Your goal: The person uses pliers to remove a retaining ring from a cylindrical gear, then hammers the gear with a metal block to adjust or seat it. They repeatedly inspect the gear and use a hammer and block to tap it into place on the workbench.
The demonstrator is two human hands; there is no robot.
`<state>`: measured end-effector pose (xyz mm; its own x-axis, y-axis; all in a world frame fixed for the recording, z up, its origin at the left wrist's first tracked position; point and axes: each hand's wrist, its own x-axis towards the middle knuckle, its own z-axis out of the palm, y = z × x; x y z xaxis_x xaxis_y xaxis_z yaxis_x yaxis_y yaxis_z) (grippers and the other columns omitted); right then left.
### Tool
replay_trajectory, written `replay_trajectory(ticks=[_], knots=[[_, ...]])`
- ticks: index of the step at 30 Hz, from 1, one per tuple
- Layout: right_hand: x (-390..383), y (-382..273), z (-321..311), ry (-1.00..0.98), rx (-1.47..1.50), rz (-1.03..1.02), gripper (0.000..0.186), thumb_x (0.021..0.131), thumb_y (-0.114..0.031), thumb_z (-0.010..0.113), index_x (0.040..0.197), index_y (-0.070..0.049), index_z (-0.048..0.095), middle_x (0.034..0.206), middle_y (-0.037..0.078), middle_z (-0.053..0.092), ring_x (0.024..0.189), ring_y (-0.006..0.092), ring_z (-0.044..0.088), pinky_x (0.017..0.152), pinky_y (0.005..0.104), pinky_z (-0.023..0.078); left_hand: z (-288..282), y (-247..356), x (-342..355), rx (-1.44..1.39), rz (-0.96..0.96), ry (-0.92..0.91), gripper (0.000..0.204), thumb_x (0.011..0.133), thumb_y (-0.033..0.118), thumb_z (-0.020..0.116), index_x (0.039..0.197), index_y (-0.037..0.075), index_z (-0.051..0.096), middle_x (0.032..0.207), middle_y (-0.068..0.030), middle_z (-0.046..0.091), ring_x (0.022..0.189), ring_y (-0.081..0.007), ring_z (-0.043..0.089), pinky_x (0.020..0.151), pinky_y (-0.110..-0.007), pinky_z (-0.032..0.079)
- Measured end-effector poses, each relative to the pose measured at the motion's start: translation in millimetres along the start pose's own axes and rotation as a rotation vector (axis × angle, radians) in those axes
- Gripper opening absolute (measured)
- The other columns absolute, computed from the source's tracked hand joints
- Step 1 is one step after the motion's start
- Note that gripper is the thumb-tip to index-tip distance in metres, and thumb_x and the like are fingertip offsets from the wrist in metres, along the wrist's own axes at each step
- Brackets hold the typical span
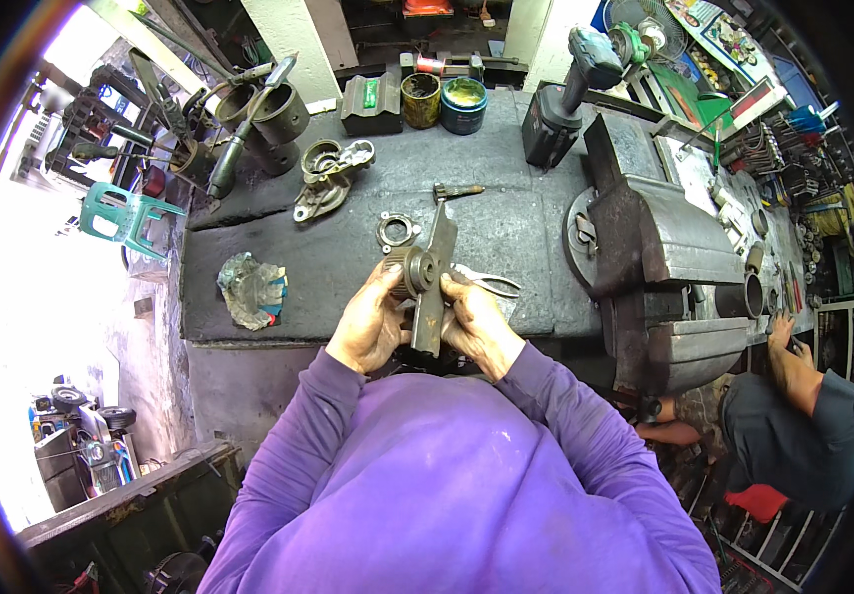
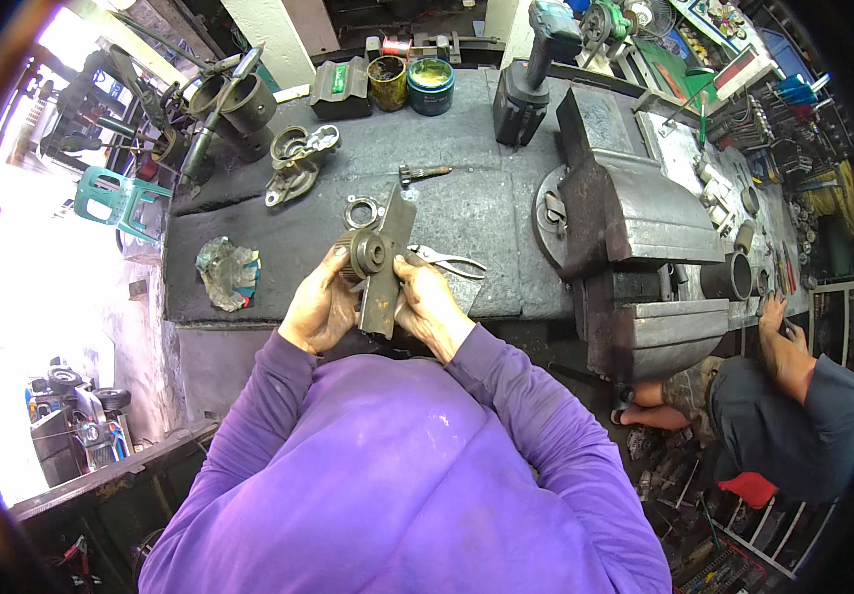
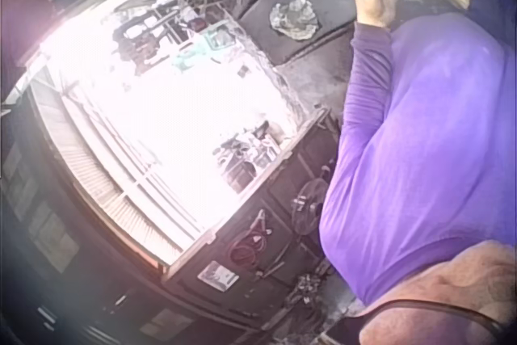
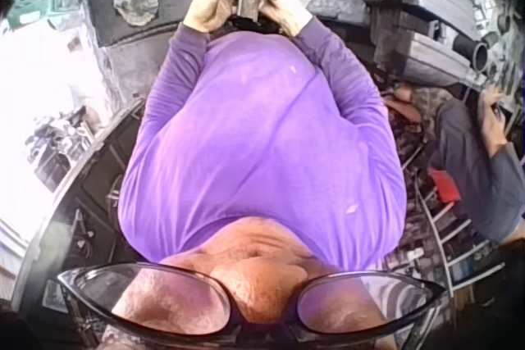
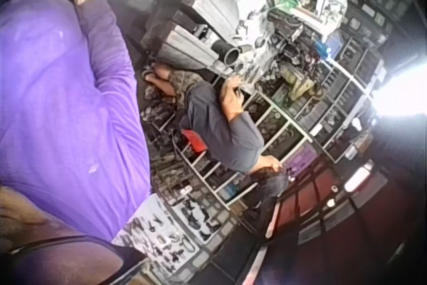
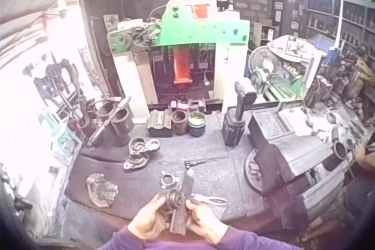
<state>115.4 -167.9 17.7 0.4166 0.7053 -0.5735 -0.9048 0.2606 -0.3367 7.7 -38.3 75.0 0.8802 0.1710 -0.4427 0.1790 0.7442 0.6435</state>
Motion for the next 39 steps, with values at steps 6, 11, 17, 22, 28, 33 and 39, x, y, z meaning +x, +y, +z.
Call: replay_trajectory(ticks=[6, 11, 17, 22, 28, 33, 39], knots=[[-9.6, -5.3, 1.9, 0.080, -0.309, 0.013, 0.031, 0.113, -0.022, 0.052, 0.133, -0.001, 0.060, 0.111, 0.012, 0.071, 0.088, 0.0219, 0.071, 0.077, 0.0393, 0.062, -19.0, -2.6, 9.3, -0.178, -0.080, -0.072, 0.049, 0.113, 0.042, 0.045, 0.154, 0.014, 0.046, 0.147, -0.0140, 0.058, 0.135, -0.0293, 0.058, 0.113, -0.056, 0.050], [-11.4, -3.9, -1.8, 0.057, -0.520, 0.021, 0.031, 0.108, -0.025, 0.064, 0.125, 0.001, 0.067, 0.097, 0.008, 0.073, 0.075, 0.0158, 0.069, 0.064, 0.0333, 0.059, -39.4, -6.7, 5.2, -0.162, -0.107, -0.071, 0.063, 0.111, 0.055, 0.042, 0.153, 0.008, 0.045, 0.143, -0.0185, 0.060, 0.117, -0.0403, 0.069, 0.097, -0.061, 0.059], [-9.3, 7.0, -6.3, -0.045, -0.888, -0.113, 0.035, 0.108, -0.018, 0.064, 0.129, 0.010, 0.064, 0.103, 0.010, 0.074, 0.082, 0.0158, 0.071, 0.075, 0.0331, 0.061, -64.5, -18.5, -1.5, -0.260, -0.092, -0.004, 0.078, 0.098, 0.065, 0.043, 0.148, 0.005, 0.052, 0.129, -0.0223, 0.068, 0.101, -0.0439, 0.073, 0.079, -0.060, 0.063], [-18.0, -15.6, -23.2, 0.151, -1.887, -0.493, 0.045, 0.089, -0.030, 0.078, 0.128, -0.008, 0.072, 0.113, 0.024, 0.071, 0.116, 0.0431, 0.065, 0.100, 0.0508, 0.052, -92.5, -24.9, -20.7, -0.328, 0.003, 0.089, 0.083, 0.094, 0.068, 0.046, 0.151, 0.007, 0.051, 0.137, -0.0225, 0.064, 0.105, -0.0484, 0.071, 0.079, -0.061, 0.062], [-37.4, -20.5, -70.6, 0.291, -2.411, -0.478, 0.092, 0.075, -0.034, 0.092, 0.153, -0.008, 0.051, 0.161, 0.025, 0.042, 0.145, 0.0424, 0.046, 0.110, 0.0569, 0.045, -131.5, -9.0, -31.7, -0.253, 0.156, 0.058, 0.079, 0.092, 0.063, 0.051, 0.150, 0.009, 0.053, 0.141, -0.0200, 0.063, 0.106, -0.0506, 0.071, 0.077, -0.061, 0.063], [-28.9, -1.0, -86.2, 0.267, -2.522, -0.710, 0.077, 0.073, -0.027, 0.090, 0.141, -0.010, 0.061, 0.133, 0.019, 0.060, 0.123, 0.0379, 0.058, 0.095, 0.0517, 0.048, -142.1, -8.6, -23.2, -0.253, 0.151, 0.099, 0.075, 0.093, 0.060, 0.051, 0.149, 0.010, 0.054, 0.139, -0.0209, 0.064, 0.105, -0.0492, 0.071, 0.075, -0.059, 0.064], [-39.4, 19.0, -74.8, 0.441, -2.580, -0.849, 0.080, 0.072, -0.026, 0.087, 0.143, -0.010, 0.055, 0.142, 0.023, 0.054, 0.130, 0.0404, 0.054, 0.101, 0.0569, 0.047, -135.8, -9.3, -4.0, -0.279, 0.127, 0.018, 0.073, 0.094, 0.058, 0.049, 0.148, 0.009, 0.056, 0.139, -0.0178, 0.064, 0.111, -0.0446, 0.070, 0.081, -0.054, 0.062]])
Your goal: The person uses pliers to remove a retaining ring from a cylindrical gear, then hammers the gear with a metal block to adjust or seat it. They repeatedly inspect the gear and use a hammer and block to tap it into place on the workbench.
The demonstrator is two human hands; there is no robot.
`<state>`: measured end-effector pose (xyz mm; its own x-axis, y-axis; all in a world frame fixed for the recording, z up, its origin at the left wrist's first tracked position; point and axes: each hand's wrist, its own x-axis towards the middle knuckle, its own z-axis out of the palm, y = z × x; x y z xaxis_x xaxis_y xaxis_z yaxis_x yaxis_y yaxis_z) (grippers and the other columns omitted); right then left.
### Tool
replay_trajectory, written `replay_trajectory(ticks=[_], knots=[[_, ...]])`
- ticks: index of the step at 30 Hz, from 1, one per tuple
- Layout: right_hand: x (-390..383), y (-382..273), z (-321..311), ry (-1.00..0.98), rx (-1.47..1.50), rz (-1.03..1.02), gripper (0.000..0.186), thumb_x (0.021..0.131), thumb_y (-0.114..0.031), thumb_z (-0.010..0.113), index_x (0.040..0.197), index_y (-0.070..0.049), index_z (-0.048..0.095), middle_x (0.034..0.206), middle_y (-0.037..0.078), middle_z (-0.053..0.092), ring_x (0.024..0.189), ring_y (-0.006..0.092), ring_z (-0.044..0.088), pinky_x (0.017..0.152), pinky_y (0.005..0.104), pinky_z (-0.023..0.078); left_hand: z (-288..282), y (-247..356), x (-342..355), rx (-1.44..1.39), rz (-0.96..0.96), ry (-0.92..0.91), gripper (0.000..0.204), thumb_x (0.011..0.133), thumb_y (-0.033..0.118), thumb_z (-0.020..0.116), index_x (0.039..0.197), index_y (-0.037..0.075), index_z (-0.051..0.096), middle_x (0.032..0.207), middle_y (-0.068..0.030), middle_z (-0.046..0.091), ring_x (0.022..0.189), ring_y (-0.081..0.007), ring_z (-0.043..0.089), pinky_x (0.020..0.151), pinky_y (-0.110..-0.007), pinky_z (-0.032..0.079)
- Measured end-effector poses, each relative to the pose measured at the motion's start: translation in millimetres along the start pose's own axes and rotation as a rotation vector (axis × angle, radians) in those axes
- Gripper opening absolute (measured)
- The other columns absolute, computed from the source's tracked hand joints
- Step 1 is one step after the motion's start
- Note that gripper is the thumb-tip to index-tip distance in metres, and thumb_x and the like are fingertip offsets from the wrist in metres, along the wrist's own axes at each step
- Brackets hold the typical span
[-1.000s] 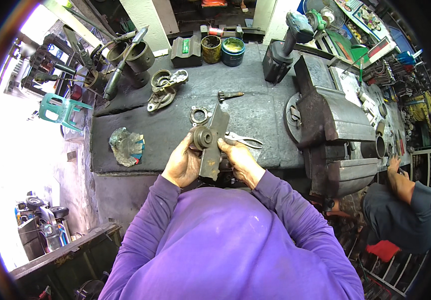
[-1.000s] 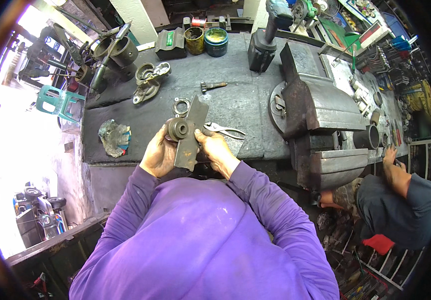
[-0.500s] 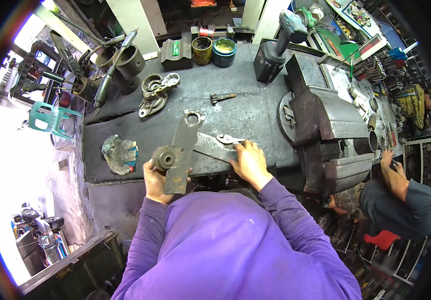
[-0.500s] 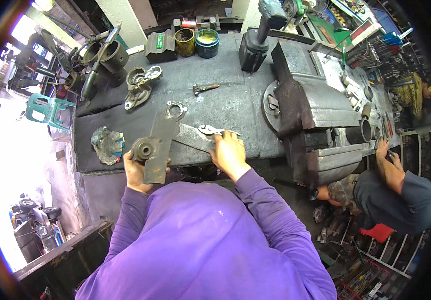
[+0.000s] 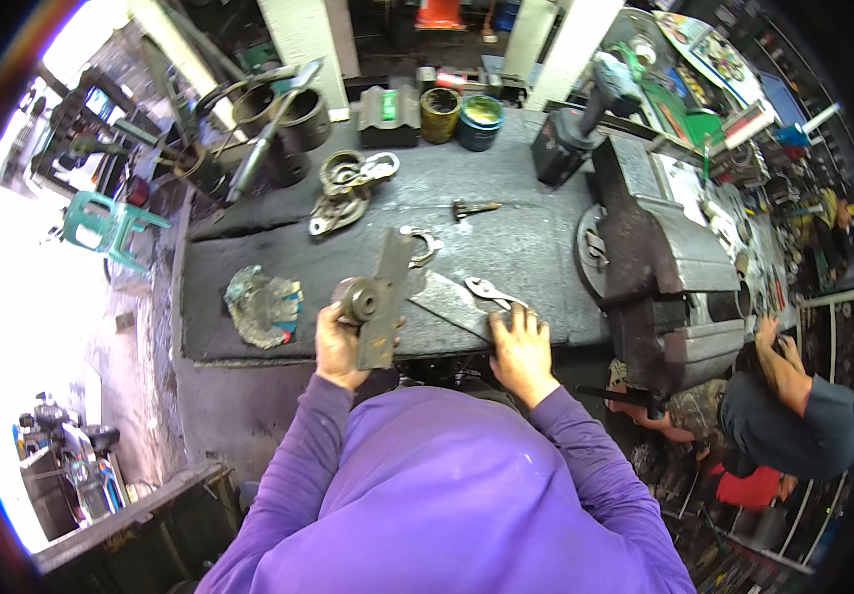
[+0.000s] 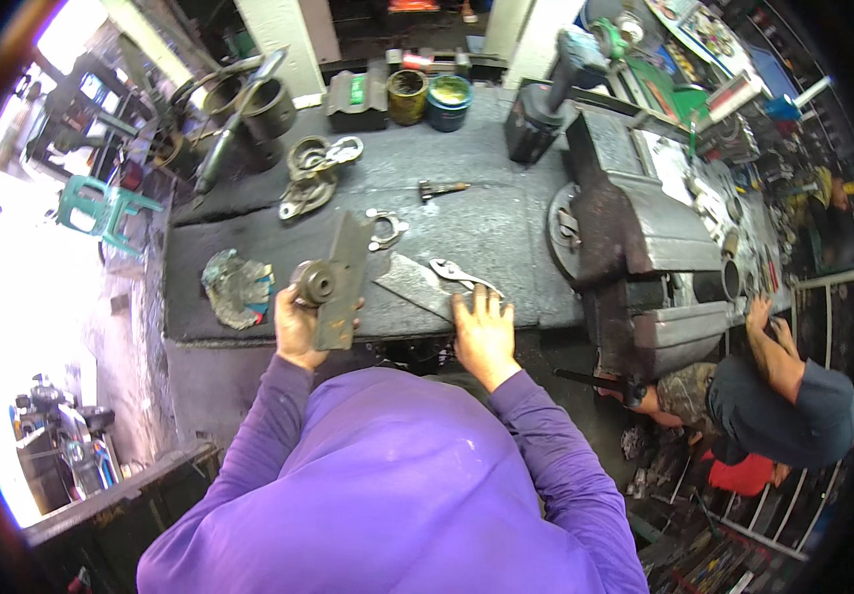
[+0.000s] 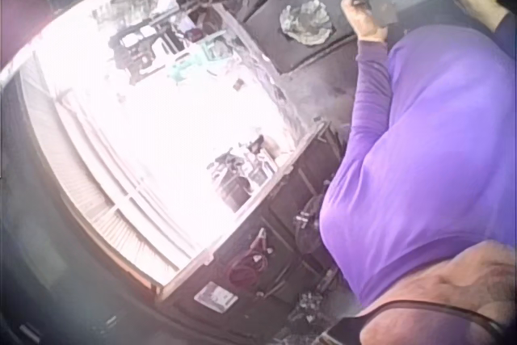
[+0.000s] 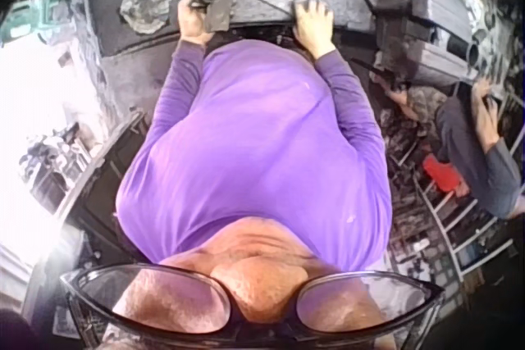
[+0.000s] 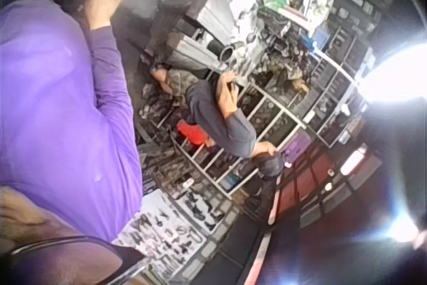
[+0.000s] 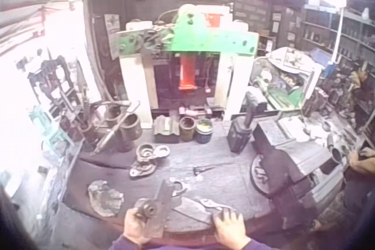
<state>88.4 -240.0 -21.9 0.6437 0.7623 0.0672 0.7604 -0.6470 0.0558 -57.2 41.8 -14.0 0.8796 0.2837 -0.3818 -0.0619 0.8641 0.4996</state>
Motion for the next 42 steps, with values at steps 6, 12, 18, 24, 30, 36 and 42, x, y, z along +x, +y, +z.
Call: replay_trajectory(ticks=[6, 12, 18, 24, 30, 36, 42], knots=[[6.0, -6.6, 7.5, -0.250, -0.003, 0.052, 0.088, 0.076, -0.022, 0.087, 0.154, -0.013, 0.046, 0.161, 0.025, 0.040, 0.143, 0.0447, 0.047, 0.111, 0.0591, 0.044, 11.3, -4.9, 15.0, 0.078, 0.054, -0.025, 0.073, 0.094, 0.057, 0.051, 0.146, 0.007, 0.057, 0.137, -0.0157, 0.066, 0.114, -0.0367, 0.069, 0.087, -0.049, 0.059], [6.6, -19.5, -2.9, -0.224, 0.050, 0.097, 0.068, 0.078, -0.009, 0.072, 0.144, -0.009, 0.055, 0.120, 0.025, 0.060, 0.111, 0.0409, 0.059, 0.089, 0.0512, 0.049, 13.3, -6.4, 16.7, 0.025, 0.141, -0.068, 0.052, 0.101, 0.047, 0.055, 0.144, 0.019, 0.053, 0.125, -0.0076, 0.070, 0.104, -0.0269, 0.073, 0.079, -0.042, 0.060], [9.6, -30.6, -13.9, -0.505, 0.423, 0.273, 0.064, 0.082, -0.010, 0.064, 0.145, 0.000, 0.054, 0.135, 0.038, 0.055, 0.119, 0.0536, 0.061, 0.102, 0.0554, 0.051, 9.9, -4.1, 20.5, 0.055, 0.191, 0.018, 0.059, 0.109, 0.059, 0.040, 0.142, 0.014, 0.058, 0.128, -0.0088, 0.069, 0.104, -0.0295, 0.072, 0.078, -0.043, 0.060], [22.4, 13.7, 5.8, -0.539, 1.043, 0.536, 0.036, 0.099, -0.017, 0.067, 0.127, 0.006, 0.067, 0.098, 0.016, 0.076, 0.088, 0.0227, 0.070, 0.083, 0.0394, 0.055, 8.1, -4.1, 27.2, 0.001, 0.109, 0.071, 0.062, 0.108, 0.062, 0.040, 0.139, 0.012, 0.059, 0.124, -0.0080, 0.068, 0.102, -0.0282, 0.071, 0.077, -0.044, 0.059], [47.0, 38.4, 3.2, -0.451, 1.226, 0.595, 0.035, 0.103, -0.016, 0.068, 0.130, 0.005, 0.068, 0.105, 0.009, 0.076, 0.090, 0.0172, 0.067, 0.082, 0.0351, 0.054, 12.7, -8.7, 34.4, 0.049, 0.105, 0.053, 0.060, 0.109, 0.060, 0.040, 0.140, 0.012, 0.057, 0.126, -0.0091, 0.068, 0.101, -0.0295, 0.071, 0.077, -0.045, 0.059], [61.5, 32.6, -41.0, -0.277, 1.746, 0.717, 0.036, 0.103, -0.015, 0.068, 0.134, 0.004, 0.062, 0.107, 0.010, 0.075, 0.087, 0.0191, 0.072, 0.073, 0.0345, 0.059, 26.2, -15.4, 37.9, 0.118, 0.151, 0.080, 0.051, 0.110, 0.056, 0.043, 0.144, 0.019, 0.052, 0.126, -0.0072, 0.066, 0.101, -0.0271, 0.069, 0.077, -0.044, 0.057], [43.0, -17.1, -91.2, -0.134, 2.041, 0.552, 0.033, 0.106, -0.015, 0.065, 0.134, 0.001, 0.060, 0.109, 0.008, 0.074, 0.083, 0.0163, 0.073, 0.065, 0.0332, 0.063, 37.9, -28.5, 39.1, 0.155, 0.215, 0.117, 0.051, 0.108, 0.046, 0.055, 0.153, 0.027, 0.043, 0.117, 0.0002, 0.066, 0.097, -0.0170, 0.066, 0.075, -0.037, 0.052]])
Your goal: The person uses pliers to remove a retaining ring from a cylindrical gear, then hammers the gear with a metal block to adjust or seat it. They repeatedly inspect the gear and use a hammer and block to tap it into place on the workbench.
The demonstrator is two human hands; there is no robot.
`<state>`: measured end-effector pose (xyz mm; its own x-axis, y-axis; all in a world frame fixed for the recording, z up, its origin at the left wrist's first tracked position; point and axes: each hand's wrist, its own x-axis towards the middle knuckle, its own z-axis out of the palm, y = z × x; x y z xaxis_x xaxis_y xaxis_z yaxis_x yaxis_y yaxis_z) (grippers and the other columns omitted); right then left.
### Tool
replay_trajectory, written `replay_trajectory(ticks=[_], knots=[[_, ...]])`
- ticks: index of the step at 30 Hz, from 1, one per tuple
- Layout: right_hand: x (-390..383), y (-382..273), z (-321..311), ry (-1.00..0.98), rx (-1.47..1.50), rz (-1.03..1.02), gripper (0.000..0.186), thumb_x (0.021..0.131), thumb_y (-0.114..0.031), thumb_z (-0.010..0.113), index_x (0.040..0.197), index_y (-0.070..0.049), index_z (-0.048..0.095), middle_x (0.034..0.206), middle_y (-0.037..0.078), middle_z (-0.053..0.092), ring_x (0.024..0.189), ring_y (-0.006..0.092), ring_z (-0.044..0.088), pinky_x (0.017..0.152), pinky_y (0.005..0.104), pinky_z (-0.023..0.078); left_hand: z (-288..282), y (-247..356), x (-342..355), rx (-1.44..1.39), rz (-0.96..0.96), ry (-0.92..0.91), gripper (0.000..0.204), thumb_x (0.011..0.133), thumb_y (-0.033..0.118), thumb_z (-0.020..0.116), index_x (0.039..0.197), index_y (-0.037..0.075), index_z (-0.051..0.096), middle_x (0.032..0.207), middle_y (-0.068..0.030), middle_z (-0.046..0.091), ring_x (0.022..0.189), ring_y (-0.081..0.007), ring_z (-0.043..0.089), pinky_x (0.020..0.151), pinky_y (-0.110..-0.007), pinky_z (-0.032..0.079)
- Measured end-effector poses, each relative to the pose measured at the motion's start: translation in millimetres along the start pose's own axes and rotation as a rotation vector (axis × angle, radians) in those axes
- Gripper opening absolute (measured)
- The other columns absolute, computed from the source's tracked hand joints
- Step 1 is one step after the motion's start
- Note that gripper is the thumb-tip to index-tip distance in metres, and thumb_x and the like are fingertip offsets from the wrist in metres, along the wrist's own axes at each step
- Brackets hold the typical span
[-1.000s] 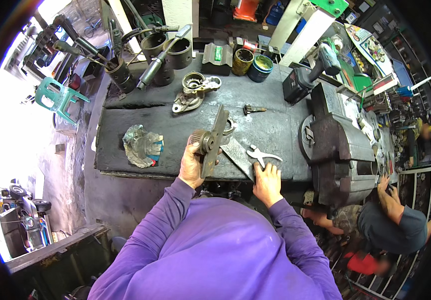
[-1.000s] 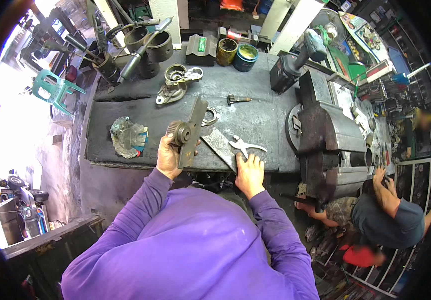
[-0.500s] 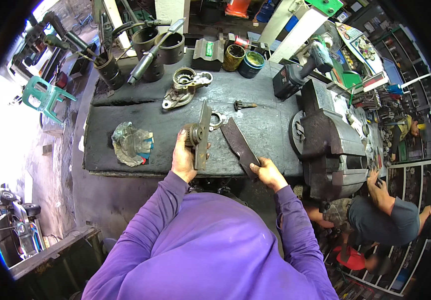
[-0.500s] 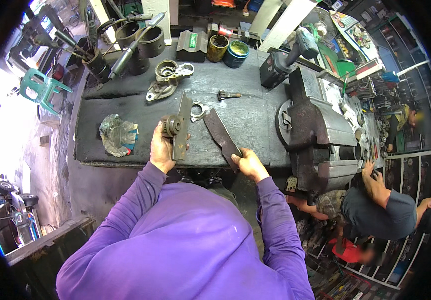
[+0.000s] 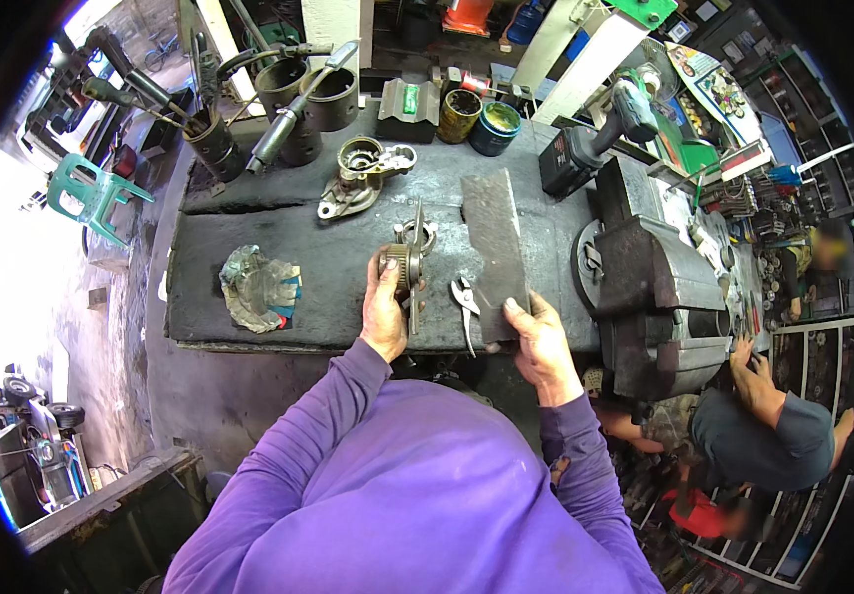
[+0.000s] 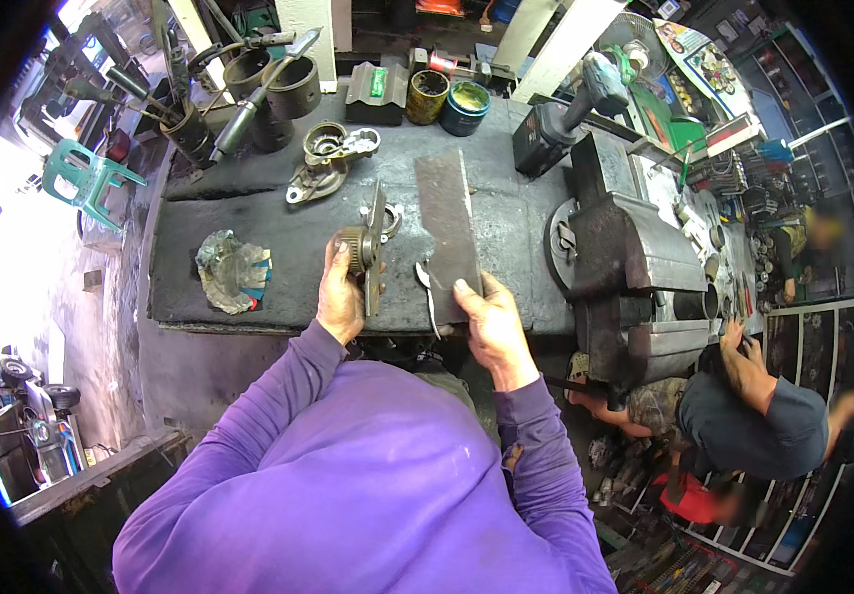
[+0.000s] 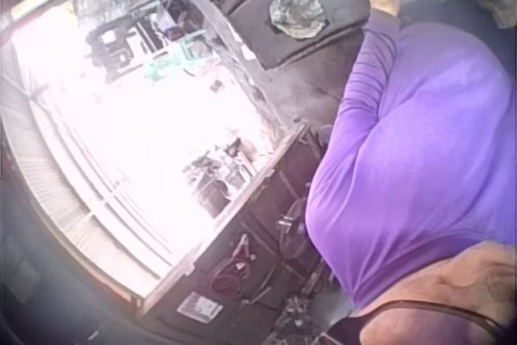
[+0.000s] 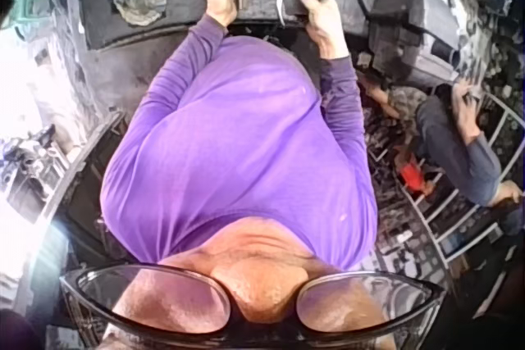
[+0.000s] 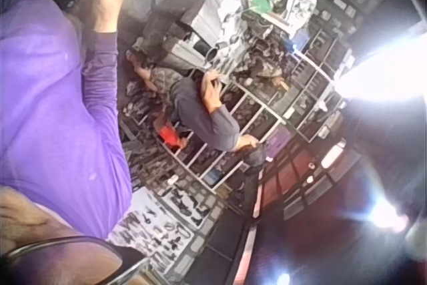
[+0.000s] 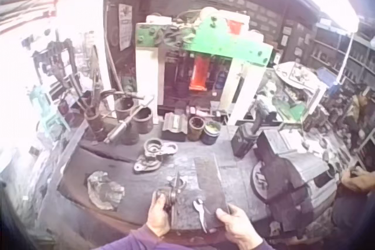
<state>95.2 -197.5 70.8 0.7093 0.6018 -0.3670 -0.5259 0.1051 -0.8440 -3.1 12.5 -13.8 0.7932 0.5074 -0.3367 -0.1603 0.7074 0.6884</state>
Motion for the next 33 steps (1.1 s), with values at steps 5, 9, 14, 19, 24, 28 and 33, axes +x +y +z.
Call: replay_trajectory(ticks=[5, 9, 14, 19, 24, 28, 33], knots=[[-6.0, 1.5, 39.7, -0.036, -0.094, -0.009, 0.034, 0.107, -0.018, 0.062, 0.134, 0.003, 0.059, 0.106, 0.008, 0.072, 0.077, 0.0149, 0.069, 0.058, 0.0309, 0.059, 8.8, -11.1, 1.5, 0.077, 0.097, 0.047, 0.049, 0.108, 0.039, 0.060, 0.151, 0.021, 0.045, 0.121, -0.0003, 0.065, 0.105, -0.0143, 0.062, 0.086, -0.035, 0.052], [-7.6, 8.0, 51.5, -0.021, -0.169, -0.047, 0.032, 0.108, -0.018, 0.062, 0.133, 0.002, 0.060, 0.107, 0.007, 0.071, 0.081, 0.0143, 0.069, 0.058, 0.0308, 0.060, 16.9, -16.3, 4.1, 0.081, 0.279, -0.063, 0.047, 0.109, 0.032, 0.060, 0.149, 0.013, 0.045, 0.125, -0.0043, 0.064, 0.113, -0.0161, 0.061, 0.100, -0.035, 0.049], [-8.6, 11.8, 54.2, -0.015, -0.223, -0.082, 0.030, 0.109, -0.018, 0.060, 0.133, 0.000, 0.060, 0.107, 0.006, 0.071, 0.080, 0.0132, 0.068, 0.059, 0.0299, 0.060, 25.5, -21.7, -2.1, 0.106, 0.307, -0.047, 0.046, 0.109, 0.029, 0.061, 0.148, 0.011, 0.045, 0.125, -0.0052, 0.064, 0.115, -0.0154, 0.060, 0.105, -0.033, 0.046], [-3.4, 17.9, 23.2, 0.133, -0.257, -0.215, 0.030, 0.109, -0.016, 0.061, 0.133, 0.003, 0.062, 0.111, 0.006, 0.072, 0.087, 0.0133, 0.068, 0.076, 0.0294, 0.058, 18.6, -9.5, -3.1, -0.165, -0.068, -0.068, 0.054, 0.111, 0.054, 0.042, 0.144, 0.012, 0.052, 0.126, -0.0125, 0.068, 0.099, -0.0294, 0.072, 0.077, -0.048, 0.060], [11.6, 40.3, -54.0, 0.459, -0.652, -0.232, 0.032, 0.105, -0.011, 0.063, 0.128, 0.010, 0.065, 0.111, 0.013, 0.075, 0.099, 0.0156, 0.066, 0.090, 0.0320, 0.053, 4.0, 9.7, -11.7, -0.501, -0.460, -0.187, 0.083, 0.104, 0.075, 0.027, 0.153, 0.012, 0.050, 0.146, -0.0216, 0.059, 0.116, -0.0463, 0.064, 0.086, -0.059, 0.055], [30.3, 46.3, -90.1, 0.676, -1.146, -0.189, 0.045, 0.104, -0.019, 0.064, 0.132, 0.015, 0.060, 0.121, 0.035, 0.071, 0.114, 0.0434, 0.070, 0.100, 0.0454, 0.052, 5.0, 4.4, -21.3, -0.649, -0.596, -0.208, 0.088, 0.102, 0.078, 0.026, 0.152, 0.011, 0.052, 0.142, -0.0228, 0.060, 0.114, -0.0471, 0.064, 0.085, -0.055, 0.053], [28.9, 6.0, -68.7, 0.424, -1.561, -0.289, 0.063, 0.094, -0.026, 0.075, 0.147, 0.000, 0.053, 0.144, 0.027, 0.053, 0.130, 0.0468, 0.055, 0.105, 0.0528, 0.051, 7.6, -10.1, -19.9, -0.656, -0.697, -0.182, 0.090, 0.101, 0.080, 0.027, 0.150, 0.009, 0.053, 0.140, -0.0228, 0.061, 0.107, -0.0426, 0.065, 0.077, -0.048, 0.057]])
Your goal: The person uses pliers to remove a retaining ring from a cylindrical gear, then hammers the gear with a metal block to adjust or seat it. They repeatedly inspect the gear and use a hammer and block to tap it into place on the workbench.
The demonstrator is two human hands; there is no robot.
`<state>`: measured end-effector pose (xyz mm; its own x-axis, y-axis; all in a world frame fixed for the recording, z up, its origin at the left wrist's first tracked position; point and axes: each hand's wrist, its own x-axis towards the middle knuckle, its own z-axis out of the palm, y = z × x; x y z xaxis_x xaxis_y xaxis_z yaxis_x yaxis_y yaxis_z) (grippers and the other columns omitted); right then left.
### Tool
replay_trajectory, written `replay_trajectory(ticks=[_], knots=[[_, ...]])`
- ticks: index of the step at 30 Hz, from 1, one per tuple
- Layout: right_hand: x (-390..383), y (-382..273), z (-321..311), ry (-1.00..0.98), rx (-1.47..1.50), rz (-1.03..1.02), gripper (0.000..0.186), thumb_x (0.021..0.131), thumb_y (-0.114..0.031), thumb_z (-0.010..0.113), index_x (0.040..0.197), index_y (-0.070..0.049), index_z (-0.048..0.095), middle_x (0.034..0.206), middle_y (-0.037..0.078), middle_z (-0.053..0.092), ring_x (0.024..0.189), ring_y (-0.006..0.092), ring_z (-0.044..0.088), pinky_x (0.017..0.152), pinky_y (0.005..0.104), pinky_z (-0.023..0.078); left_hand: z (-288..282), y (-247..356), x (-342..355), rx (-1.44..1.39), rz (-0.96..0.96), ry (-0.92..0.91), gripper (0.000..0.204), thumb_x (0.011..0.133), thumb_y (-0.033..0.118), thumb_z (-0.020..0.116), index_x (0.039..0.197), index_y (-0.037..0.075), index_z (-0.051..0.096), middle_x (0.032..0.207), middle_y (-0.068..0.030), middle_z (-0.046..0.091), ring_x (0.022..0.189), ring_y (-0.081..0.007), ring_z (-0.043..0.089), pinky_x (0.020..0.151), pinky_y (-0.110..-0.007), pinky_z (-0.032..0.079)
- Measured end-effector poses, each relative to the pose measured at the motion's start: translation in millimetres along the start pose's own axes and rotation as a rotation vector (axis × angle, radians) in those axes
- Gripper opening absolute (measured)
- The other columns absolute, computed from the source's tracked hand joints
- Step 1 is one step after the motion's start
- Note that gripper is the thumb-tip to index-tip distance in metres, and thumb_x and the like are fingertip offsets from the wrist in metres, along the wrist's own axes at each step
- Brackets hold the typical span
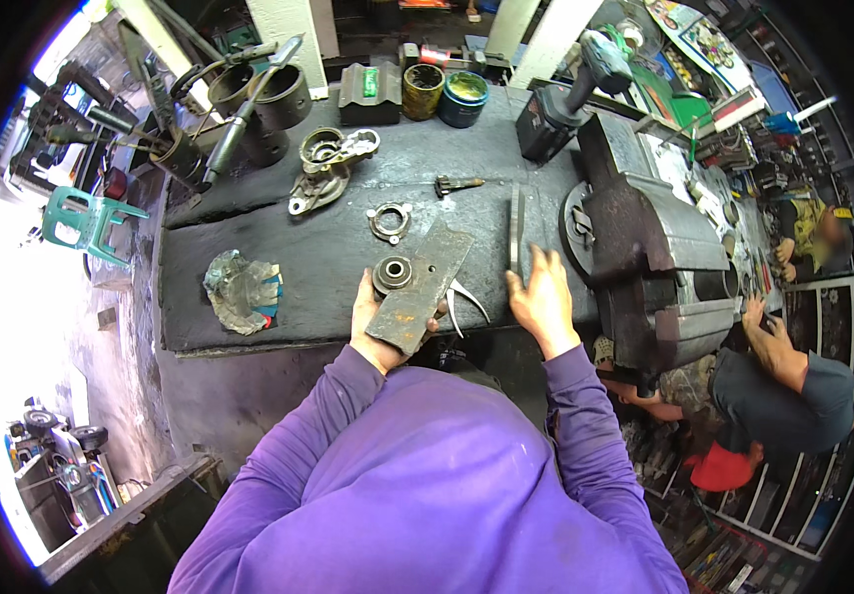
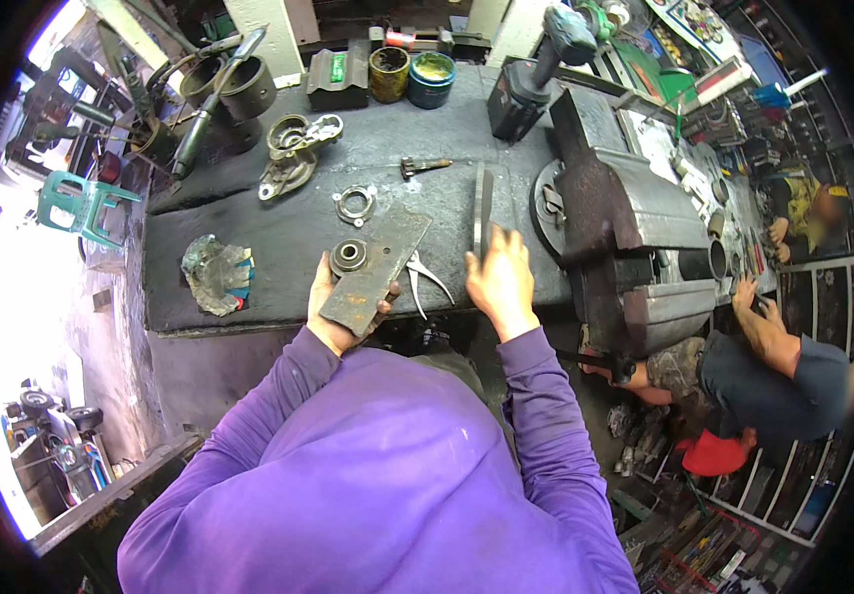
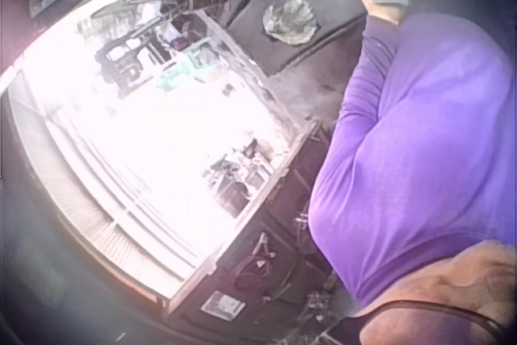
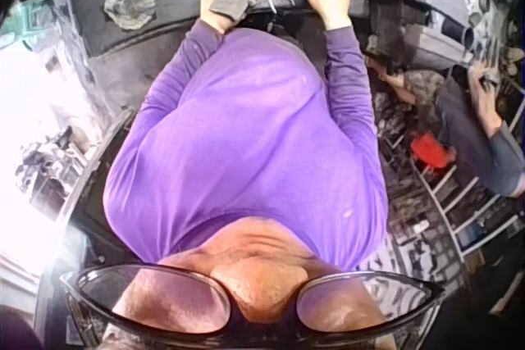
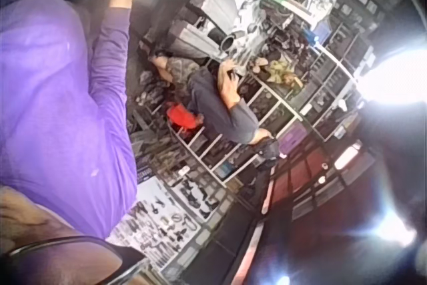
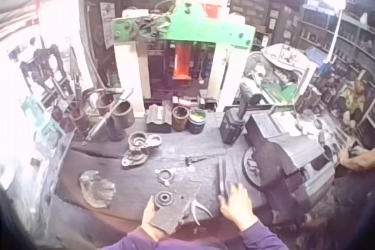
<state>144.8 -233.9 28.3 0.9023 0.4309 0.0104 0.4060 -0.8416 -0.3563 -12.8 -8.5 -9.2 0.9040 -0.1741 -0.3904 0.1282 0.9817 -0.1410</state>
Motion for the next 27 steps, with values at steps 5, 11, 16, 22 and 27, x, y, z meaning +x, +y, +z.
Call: replay_trajectory(ticks=[5, 11, 16, 22, 27], knots=[[-6.0, -47.0, -19.7, -0.054, 0.091, -0.615, 0.061, 0.086, -0.011, 0.074, 0.145, -0.013, 0.059, 0.145, 0.020, 0.055, 0.138, 0.0415, 0.050, 0.116, 0.0520, 0.043, -12.1, -10.1, 5.6, 0.014, -0.050, 0.018, 0.084, 0.104, 0.076, 0.028, 0.145, 0.010, 0.058, 0.129, -0.0200, 0.068, 0.103, -0.0395, 0.070, 0.067, -0.040, 0.060], [-8.9, -57.6, 0.7, -0.205, 0.033, -0.802, 0.050, 0.087, -0.017, 0.072, 0.137, -0.019, 0.068, 0.145, 0.004, 0.062, 0.139, 0.0346, 0.052, 0.107, 0.0567, 0.045, -33.4, -17.9, 5.8, -0.038, -0.027, 0.046, 0.068, 0.108, 0.065, 0.035, 0.135, 0.009, 0.062, 0.120, -0.0179, 0.073, 0.097, -0.0382, 0.074, 0.064, -0.035, 0.065], [-3.3, -62.5, 17.7, -0.311, -0.064, -0.805, 0.047, 0.087, -0.015, 0.071, 0.134, -0.018, 0.069, 0.138, 0.003, 0.065, 0.130, 0.0325, 0.057, 0.100, 0.0517, 0.049, -67.5, -16.5, 6.8, -0.198, -0.008, 0.101, 0.058, 0.109, 0.058, 0.043, 0.129, 0.009, 0.066, 0.118, -0.0161, 0.074, 0.095, -0.0367, 0.076, 0.065, -0.036, 0.067], [-3.2, -74.0, 33.0, -0.354, -0.144, -0.769, 0.043, 0.088, -0.014, 0.067, 0.132, -0.016, 0.069, 0.128, 0.004, 0.068, 0.117, 0.0330, 0.063, 0.091, 0.0548, 0.052, -105.5, -13.9, 22.4, -0.028, 0.011, 0.124, 0.062, 0.108, 0.059, 0.039, 0.133, 0.008, 0.064, 0.121, -0.0130, 0.074, 0.103, -0.0328, 0.075, 0.071, -0.037, 0.066], [-3.8, -81.9, 37.7, -0.340, -0.162, -0.709, 0.041, 0.089, -0.014, 0.065, 0.130, -0.015, 0.067, 0.125, 0.006, 0.068, 0.117, 0.0335, 0.064, 0.089, 0.0583, 0.052, -97.3, -10.2, 13.9, -0.030, -0.106, -0.039, 0.071, 0.107, 0.063, 0.031, 0.142, 0.007, 0.057, 0.130, -0.0135, 0.069, 0.110, -0.0310, 0.072, 0.088, -0.039, 0.061]])
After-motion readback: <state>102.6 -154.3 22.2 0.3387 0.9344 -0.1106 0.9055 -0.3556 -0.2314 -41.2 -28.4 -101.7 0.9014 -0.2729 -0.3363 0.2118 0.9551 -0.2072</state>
